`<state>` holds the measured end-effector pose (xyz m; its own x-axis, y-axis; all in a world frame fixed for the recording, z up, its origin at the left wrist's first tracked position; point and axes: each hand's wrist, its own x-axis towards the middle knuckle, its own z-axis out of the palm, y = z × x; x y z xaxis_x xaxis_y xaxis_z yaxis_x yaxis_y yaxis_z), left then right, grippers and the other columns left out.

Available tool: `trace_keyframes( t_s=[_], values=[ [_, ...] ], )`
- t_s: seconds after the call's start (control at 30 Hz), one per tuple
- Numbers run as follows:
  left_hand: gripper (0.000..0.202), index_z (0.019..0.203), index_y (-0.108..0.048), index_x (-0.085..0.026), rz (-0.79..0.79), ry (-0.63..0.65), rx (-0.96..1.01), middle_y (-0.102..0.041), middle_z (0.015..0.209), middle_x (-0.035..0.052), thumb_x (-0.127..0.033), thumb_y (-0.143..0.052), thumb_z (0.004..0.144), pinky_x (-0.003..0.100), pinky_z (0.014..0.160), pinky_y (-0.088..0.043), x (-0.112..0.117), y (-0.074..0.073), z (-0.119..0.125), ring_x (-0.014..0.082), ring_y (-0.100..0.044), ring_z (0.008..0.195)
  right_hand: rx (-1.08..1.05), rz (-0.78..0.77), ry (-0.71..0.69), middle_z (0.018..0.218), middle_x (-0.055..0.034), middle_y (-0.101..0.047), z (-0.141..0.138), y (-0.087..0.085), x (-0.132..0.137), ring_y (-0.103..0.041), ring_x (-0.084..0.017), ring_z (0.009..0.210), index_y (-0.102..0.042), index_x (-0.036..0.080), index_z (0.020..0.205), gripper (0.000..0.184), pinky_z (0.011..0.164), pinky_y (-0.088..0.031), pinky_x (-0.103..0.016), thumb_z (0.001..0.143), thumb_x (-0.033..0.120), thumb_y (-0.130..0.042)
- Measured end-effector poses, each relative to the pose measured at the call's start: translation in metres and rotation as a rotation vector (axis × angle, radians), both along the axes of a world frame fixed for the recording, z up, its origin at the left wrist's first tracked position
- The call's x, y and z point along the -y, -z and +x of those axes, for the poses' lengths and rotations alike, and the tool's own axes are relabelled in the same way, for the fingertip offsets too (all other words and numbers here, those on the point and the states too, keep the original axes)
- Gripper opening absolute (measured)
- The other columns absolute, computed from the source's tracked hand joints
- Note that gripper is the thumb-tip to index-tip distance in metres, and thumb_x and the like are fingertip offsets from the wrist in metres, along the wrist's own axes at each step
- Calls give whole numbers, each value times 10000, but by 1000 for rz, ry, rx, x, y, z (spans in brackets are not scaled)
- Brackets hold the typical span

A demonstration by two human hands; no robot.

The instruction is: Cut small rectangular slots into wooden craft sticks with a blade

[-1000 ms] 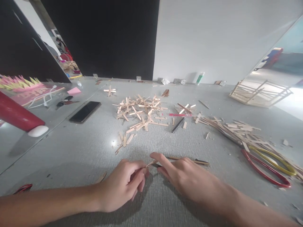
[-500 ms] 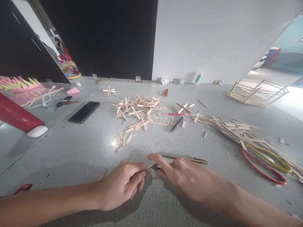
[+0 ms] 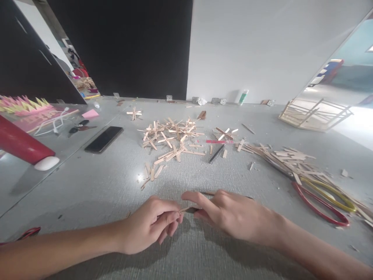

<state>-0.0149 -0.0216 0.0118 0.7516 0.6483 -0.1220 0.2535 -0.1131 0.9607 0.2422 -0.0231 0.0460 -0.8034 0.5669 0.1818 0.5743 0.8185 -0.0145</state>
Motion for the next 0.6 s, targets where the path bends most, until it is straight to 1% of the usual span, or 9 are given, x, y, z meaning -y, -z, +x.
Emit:
trace_keyframes(
  t_s=[0.1, 0.2, 0.37, 0.5, 0.6],
  values=[
    [381, 872, -588, -157, -8, -2, 4, -555, 687, -5, -358, -351, 1091, 193, 486, -426, -1, 0, 0, 80, -484, 502, -15, -64, 9, 527, 26, -538, 0, -2, -2, -416, -145, 413, -549, 203, 1317, 432, 441, -167, -278, 1110, 381, -214],
    [386, 853, -585, -160, -29, -3, 4, -552, 688, -6, -366, -360, 1089, 193, 489, -423, -1, -1, 1, 81, -480, 509, -33, -120, -4, 550, 10, -568, 1, -3, -3, -474, -153, 429, -556, 180, 1314, 450, 435, -202, -265, 1108, 388, -214],
    [369, 862, -584, -154, -53, 12, -12, -557, 691, -8, -362, -375, 1085, 189, 490, -405, -3, -5, 0, 70, -466, 495, -41, -191, -14, 617, -16, -619, 3, 0, -6, -563, -170, 485, -525, 174, 1341, 448, 441, -257, -248, 1107, 411, -226],
    [359, 877, -580, -151, -69, 17, -12, -563, 695, -6, -371, -384, 1082, 181, 486, -398, -4, -6, 0, 67, -465, 496, -64, -242, -22, 638, -25, -632, 4, -1, -7, -591, -183, 514, -521, 172, 1332, 424, 443, -285, -246, 1100, 415, -263],
    [353, 876, -575, -154, -63, 19, -14, -563, 695, -10, -364, -382, 1084, 179, 491, -398, -4, -6, 0, 63, -468, 491, -87, -270, -28, 655, -20, -632, 1, 0, -7, -583, -172, 523, -526, 178, 1324, 388, 442, -290, -238, 1095, 404, -309]
  ],
)
